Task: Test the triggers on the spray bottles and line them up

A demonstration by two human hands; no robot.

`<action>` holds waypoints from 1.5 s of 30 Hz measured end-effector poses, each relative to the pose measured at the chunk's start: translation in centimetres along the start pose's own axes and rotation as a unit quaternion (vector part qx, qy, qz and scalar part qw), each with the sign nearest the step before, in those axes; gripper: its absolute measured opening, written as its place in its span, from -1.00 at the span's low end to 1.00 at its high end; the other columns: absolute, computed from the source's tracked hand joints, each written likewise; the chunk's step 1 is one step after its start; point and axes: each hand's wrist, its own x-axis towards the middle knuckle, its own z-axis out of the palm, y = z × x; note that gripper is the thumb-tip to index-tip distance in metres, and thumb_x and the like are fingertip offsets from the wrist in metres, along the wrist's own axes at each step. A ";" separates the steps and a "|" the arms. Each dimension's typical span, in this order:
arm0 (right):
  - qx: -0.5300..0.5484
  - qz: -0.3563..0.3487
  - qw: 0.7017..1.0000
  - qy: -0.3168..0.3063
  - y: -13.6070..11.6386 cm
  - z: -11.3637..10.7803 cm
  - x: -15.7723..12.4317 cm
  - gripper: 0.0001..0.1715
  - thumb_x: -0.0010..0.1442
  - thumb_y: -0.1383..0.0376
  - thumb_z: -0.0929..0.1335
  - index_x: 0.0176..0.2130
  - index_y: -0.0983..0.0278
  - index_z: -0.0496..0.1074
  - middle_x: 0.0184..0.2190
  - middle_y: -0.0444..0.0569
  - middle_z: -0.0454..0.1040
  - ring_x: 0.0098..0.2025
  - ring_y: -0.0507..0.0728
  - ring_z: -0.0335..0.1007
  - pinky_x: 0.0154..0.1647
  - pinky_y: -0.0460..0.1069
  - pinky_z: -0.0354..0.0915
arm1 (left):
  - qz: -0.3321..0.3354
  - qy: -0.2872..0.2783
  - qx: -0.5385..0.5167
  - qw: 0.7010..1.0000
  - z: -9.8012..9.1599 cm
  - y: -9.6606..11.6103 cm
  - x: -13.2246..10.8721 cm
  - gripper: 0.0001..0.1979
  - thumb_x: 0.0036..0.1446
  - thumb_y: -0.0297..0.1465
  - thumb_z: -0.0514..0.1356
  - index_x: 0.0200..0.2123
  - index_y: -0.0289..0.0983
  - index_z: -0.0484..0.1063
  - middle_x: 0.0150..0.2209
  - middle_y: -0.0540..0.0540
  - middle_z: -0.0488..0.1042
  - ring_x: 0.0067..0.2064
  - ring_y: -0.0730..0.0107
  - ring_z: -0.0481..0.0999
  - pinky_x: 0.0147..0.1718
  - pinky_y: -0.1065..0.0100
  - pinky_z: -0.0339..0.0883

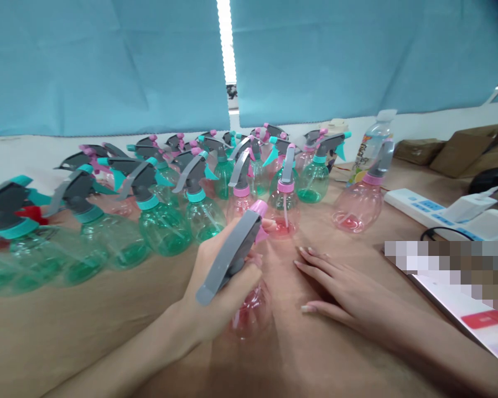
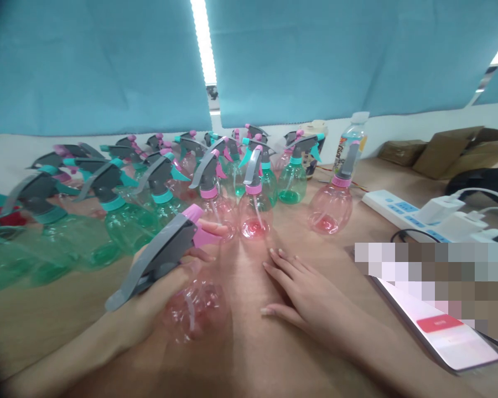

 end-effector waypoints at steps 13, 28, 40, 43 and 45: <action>-0.011 -0.003 1.000 -0.003 0.2 0.1 0.0 -0.09 0.30 -0.19 0.17 0.32 0.40 0.15 0.36 0.19 0.01 0.39 0.36 -0.13 0.33 0.31 -0.02 | 0.058 -0.017 -0.030 0.998 -0.3 -0.3 0.5 -0.93 -0.01 -0.49 0.07 -0.49 -0.22 0.26 -0.59 0.13 0.07 -0.59 0.52 0.05 -0.61 0.41 0.01; 0.001 -0.002 1.000 0.008 0.2 0.3 0.0 -0.11 0.29 -0.18 0.20 0.31 0.38 0.19 0.35 0.19 0.07 0.38 0.37 -0.09 0.33 0.31 0.00 | 0.022 0.002 -0.049 0.999 0.0 -0.1 0.4 -0.96 -0.06 -0.45 0.07 -0.49 -0.19 0.27 -0.61 0.12 0.11 -0.60 0.49 0.07 -0.61 0.39 0.08; -0.007 -0.007 1.000 0.005 0.4 0.3 0.0 -0.09 0.29 -0.18 0.18 0.32 0.40 0.17 0.35 0.20 0.05 0.38 0.36 -0.10 0.33 0.31 0.00 | 0.000 0.045 -0.017 0.999 0.3 -0.4 0.1 -0.95 -0.04 -0.44 0.12 -0.44 -0.18 0.35 -0.54 0.07 0.31 -0.52 0.40 0.32 -0.55 0.35 0.26; -0.002 -0.007 1.000 0.004 0.3 0.2 0.0 -0.09 0.28 -0.18 0.19 0.31 0.40 0.18 0.35 0.20 0.05 0.38 0.37 -0.10 0.33 0.31 0.00 | -0.004 0.040 -0.014 0.999 0.3 -0.5 0.1 -0.97 -0.03 -0.42 0.12 -0.46 -0.19 0.35 -0.54 0.06 0.35 -0.53 0.39 0.34 -0.55 0.34 0.26; -0.005 -0.004 1.000 0.001 0.2 0.1 0.0 -0.09 0.29 -0.18 0.19 0.31 0.41 0.17 0.36 0.20 0.03 0.38 0.37 -0.12 0.33 0.31 -0.02 | -0.005 0.033 -0.013 0.999 0.3 -0.6 0.1 -0.97 -0.02 -0.41 0.11 -0.47 -0.19 0.33 -0.54 0.06 0.35 -0.54 0.40 0.34 -0.56 0.34 0.25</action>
